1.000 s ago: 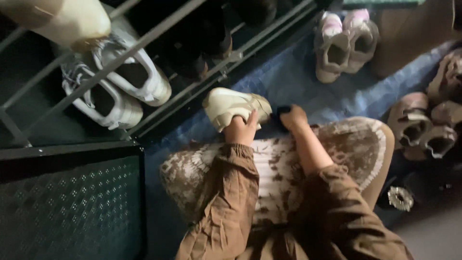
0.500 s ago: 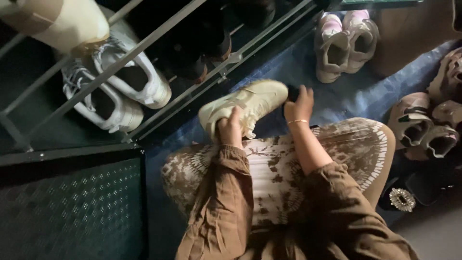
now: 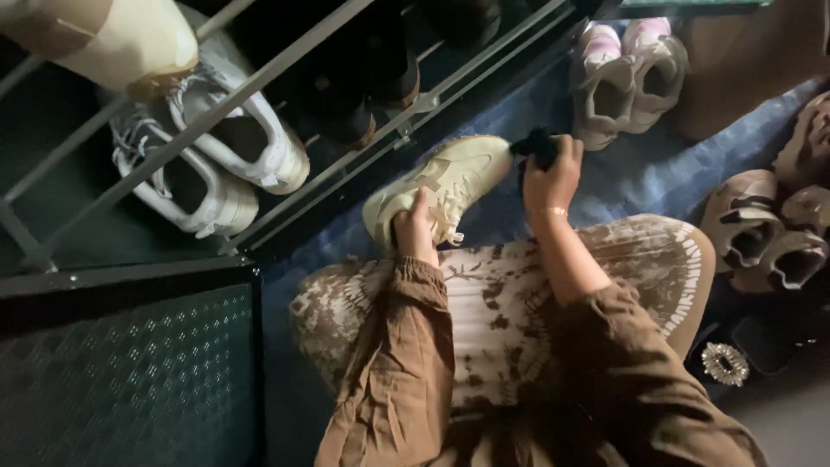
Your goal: Cleaning and wiping various shoes from a shoe rack using a cloth.
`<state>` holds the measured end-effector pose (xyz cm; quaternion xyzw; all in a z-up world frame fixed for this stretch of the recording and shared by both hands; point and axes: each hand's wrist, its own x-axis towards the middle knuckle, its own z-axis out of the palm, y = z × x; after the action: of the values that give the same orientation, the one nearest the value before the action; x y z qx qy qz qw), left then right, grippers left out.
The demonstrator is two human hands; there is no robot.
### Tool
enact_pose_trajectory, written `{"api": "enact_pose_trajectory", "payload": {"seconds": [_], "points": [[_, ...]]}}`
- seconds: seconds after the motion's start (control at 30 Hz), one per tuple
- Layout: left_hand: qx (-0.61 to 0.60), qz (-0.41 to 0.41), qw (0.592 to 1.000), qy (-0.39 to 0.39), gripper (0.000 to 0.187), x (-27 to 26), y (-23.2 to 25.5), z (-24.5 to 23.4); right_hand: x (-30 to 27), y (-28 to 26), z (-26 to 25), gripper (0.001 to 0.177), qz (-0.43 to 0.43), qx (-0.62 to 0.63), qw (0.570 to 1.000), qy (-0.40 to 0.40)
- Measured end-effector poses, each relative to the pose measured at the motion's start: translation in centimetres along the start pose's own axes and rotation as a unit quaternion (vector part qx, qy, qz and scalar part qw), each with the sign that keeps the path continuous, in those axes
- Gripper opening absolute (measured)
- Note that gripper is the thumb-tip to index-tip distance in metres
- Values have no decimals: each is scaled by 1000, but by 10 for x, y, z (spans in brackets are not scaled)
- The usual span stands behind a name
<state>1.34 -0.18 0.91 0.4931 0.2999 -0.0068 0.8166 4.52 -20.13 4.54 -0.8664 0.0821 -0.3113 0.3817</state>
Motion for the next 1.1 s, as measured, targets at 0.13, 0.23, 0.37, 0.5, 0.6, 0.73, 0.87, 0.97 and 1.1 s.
{"api": "enact_pose_trajectory", "payload": {"seconds": [0.13,0.23,0.37,0.5,0.6,0.73,0.87,0.97,1.1], "points": [[60,-6,998,-6,47,45,-68,-42,-12,-59,-21,31,-122,10,988,-98],[82,31,996,-2,35,7,-15,-8,-20,-54,-16,46,-267,88,924,-258],[98,15,995,-4,47,-17,7,-2,-15,10,-2,24,38,-5,996,-80],[279,99,954,-50,70,-1,-16,1,-5,-42,-22,27,9,66,992,-106],[430,199,878,-69,62,33,-99,-25,-13,-82,-22,40,-188,108,961,-173],[354,309,873,-129,46,-6,-62,0,-23,-5,6,32,-18,118,985,-122],[402,270,861,-157,34,-4,-77,3,-23,35,11,30,156,28,985,-74],[422,380,811,-137,27,-14,-59,3,-2,-46,-13,34,-30,87,993,-70],[452,507,728,-97,33,-28,-35,7,-12,-40,4,32,-2,93,987,-130]]}}
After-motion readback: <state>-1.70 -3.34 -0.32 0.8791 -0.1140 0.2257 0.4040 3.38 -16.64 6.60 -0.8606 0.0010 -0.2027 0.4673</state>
